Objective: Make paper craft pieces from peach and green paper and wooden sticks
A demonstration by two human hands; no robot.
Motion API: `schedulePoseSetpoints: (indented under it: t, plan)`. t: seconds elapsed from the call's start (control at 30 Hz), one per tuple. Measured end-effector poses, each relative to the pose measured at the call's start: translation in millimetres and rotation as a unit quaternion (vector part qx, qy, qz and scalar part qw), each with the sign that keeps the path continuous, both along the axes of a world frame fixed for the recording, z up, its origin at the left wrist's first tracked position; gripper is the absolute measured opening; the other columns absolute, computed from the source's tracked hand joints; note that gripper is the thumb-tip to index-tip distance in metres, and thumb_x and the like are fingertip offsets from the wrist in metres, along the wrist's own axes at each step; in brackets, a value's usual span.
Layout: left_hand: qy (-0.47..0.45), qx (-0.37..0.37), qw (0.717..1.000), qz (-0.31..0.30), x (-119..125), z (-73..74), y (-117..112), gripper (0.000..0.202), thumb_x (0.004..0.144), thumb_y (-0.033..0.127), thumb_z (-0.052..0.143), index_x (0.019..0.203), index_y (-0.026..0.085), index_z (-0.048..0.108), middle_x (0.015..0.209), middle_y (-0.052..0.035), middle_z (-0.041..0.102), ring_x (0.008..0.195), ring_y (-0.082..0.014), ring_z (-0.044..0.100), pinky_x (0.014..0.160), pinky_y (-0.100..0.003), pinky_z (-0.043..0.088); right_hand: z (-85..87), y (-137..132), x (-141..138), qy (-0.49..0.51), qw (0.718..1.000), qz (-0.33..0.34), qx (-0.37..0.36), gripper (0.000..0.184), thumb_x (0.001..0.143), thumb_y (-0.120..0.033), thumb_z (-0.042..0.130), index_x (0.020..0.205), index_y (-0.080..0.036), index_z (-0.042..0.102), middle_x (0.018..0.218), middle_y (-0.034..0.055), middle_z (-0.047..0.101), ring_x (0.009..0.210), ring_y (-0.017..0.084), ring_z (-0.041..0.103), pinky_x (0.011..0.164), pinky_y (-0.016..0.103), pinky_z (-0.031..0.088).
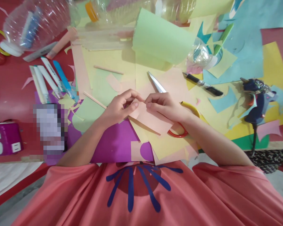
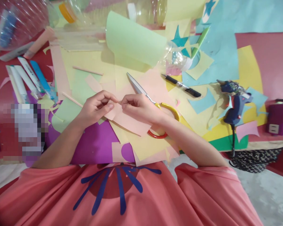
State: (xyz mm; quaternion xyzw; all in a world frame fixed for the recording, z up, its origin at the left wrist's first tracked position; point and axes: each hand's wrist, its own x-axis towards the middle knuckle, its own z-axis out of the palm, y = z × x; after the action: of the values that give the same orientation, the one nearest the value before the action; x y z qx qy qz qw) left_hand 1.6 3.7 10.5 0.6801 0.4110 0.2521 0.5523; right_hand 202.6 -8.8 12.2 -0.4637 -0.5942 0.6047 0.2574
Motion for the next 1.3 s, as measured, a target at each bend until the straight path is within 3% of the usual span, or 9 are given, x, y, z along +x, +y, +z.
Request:
schedulePoseSetpoints:
  t: [0.13,0.3,0.53,0.67,0.77,0.83,0.97,1.1,1.3]
  plan:
    - [-0.004,-0.005,1.000,-0.004,0,-1.7,-1,0.010,0.087,0.029,0.056,0.092,0.020,0.060,0.062,0.0047,0.047,0.047,-0.0057,0.034,0.042,-0.019,0.028,-0.2,2,2,0.053,0.998,0.016,-0.002,0.016,0.081,-0.018,0.050,0.067,-0.016,0.058,0.061,-0.0029,0.051,0.056,0.008,0.041,0.052,0.023,0.032]
    - [-0.015,-0.003,1.000,0.013,-1,-2.0,-1,0.009,0.085,0.026,0.057,0.090,0.020,0.061,0.064,0.0043,0.050,0.050,-0.0058,0.041,0.045,-0.018,0.032,-3.9,0,0,0.137,0.988,-0.035,-0.065,0.031,0.092,-0.025,0.042,0.074,-0.015,0.065,0.072,0.0012,0.065,0.063,0.009,0.056,0.061,0.023,0.046]
    - [-0.018,-0.004,0.999,0.041,-1,-2.3,0,0.012,0.083,0.027,0.058,0.091,0.019,0.061,0.080,0.0003,0.063,0.062,-0.0076,0.053,0.054,-0.019,0.042,-11.2,2,-1,0.188,0.974,-0.095,-0.087,0.023,0.084,-0.038,0.067,0.086,-0.016,0.075,0.084,0.0043,0.075,0.080,0.013,0.069,0.081,0.028,0.056]
    - [-0.018,-0.003,0.999,0.042,-2,-3.0,0,0.012,0.082,0.026,0.057,0.093,0.021,0.060,0.071,0.0024,0.061,0.056,-0.0074,0.050,0.051,-0.019,0.039,-11.5,1,0,0.210,0.964,-0.120,-0.110,0.025,0.078,-0.042,0.074,0.086,-0.019,0.078,0.085,0.0039,0.076,0.083,0.015,0.071,0.082,0.031,0.058]
    - [-0.024,-0.006,0.999,0.034,-2,-2.4,-1,0.012,0.083,0.026,0.057,0.095,0.022,0.059,0.068,0.0035,0.059,0.052,-0.0073,0.047,0.048,-0.020,0.035,-9.2,0,0,0.194,0.969,-0.116,-0.100,0.025,0.072,-0.040,0.079,0.087,-0.019,0.078,0.090,0.0041,0.076,0.085,0.015,0.069,0.080,0.030,0.057]
    - [-0.027,-0.011,0.999,0.023,-2,-1.9,-2,0.013,0.085,0.027,0.056,0.097,0.023,0.058,0.065,0.0044,0.057,0.049,-0.0067,0.044,0.045,-0.020,0.033,-7.0,0,0,0.162,0.979,-0.097,-0.079,0.027,0.073,-0.041,0.078,0.087,-0.017,0.077,0.088,0.0040,0.074,0.079,0.013,0.066,0.070,0.026,0.054]
    - [-0.037,-0.032,0.999,0.003,0,-1.6,-5,0.016,0.086,0.027,0.055,0.102,0.024,0.054,0.062,0.0061,0.053,0.045,-0.0064,0.040,0.044,-0.020,0.032,-3.7,0,1,0.089,0.994,-0.033,-0.049,0.034,0.085,-0.043,0.065,0.067,-0.013,0.066,0.058,-0.0027,0.055,0.052,0.005,0.043,0.046,0.020,0.032]
    - [-0.042,-0.041,0.998,-0.010,2,-2.6,-6,0.017,0.086,0.025,0.056,0.102,0.024,0.053,0.062,0.0064,0.052,0.047,-0.0070,0.039,0.045,-0.021,0.032,-3.8,0,0,0.071,0.997,0.013,-0.025,0.027,0.084,-0.035,0.063,0.067,-0.014,0.060,0.056,-0.0053,0.043,0.051,0.005,0.035,0.045,0.022,0.024]
    - [-0.027,-0.018,0.999,0.039,-1,-7.0,-5,0.017,0.088,0.029,0.055,0.104,0.025,0.057,0.061,0.0055,0.049,0.046,-0.0076,0.037,0.044,-0.022,0.030,-3.4,-2,-2,0.062,0.998,-0.013,0.000,0.022,0.082,-0.032,0.060,0.068,-0.014,0.060,0.058,-0.0038,0.046,0.053,0.006,0.036,0.046,0.022,0.026]
